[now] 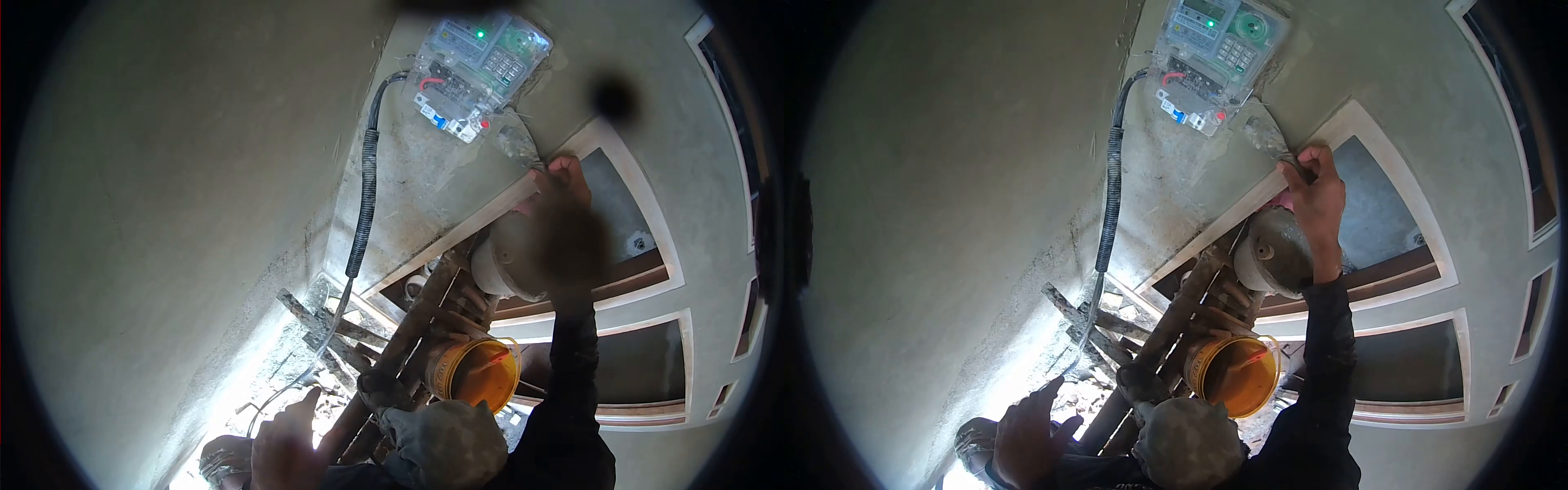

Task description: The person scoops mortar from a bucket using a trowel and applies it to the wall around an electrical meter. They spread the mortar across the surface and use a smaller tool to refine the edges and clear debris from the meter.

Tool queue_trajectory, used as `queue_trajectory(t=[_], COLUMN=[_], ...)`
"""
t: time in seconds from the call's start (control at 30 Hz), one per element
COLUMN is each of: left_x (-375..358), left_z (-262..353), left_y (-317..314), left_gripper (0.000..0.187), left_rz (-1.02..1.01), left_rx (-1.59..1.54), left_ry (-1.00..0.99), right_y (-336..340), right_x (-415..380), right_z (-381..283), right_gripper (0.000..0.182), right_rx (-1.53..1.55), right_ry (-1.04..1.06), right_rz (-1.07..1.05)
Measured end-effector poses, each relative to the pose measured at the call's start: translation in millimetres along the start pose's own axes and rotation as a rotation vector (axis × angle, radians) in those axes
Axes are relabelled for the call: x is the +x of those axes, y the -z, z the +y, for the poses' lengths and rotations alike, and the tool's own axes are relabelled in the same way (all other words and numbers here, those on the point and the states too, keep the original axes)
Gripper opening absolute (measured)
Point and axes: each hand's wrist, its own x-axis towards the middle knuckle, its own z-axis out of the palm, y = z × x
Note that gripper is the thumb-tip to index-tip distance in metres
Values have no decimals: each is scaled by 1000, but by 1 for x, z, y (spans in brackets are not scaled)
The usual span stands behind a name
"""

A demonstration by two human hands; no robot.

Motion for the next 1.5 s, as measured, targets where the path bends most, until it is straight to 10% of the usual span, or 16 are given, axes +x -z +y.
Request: queue_trajectory(t=[0.47, 1.5], left_x=[-4, -6], left_z=[-4, -4], left_y=[-2, 1], left_gripper=[64, 64], left_rz=[-6, -3], left_rx=[-16, -59], left_ry=[1, -54], right_y=[10, 18], right_x=[1, -1], right_z=[-23, -36], right_gripper=[37, 35], right_rx=[-461, -470], right_ry=[12, 167], right_rz=[30, 73])
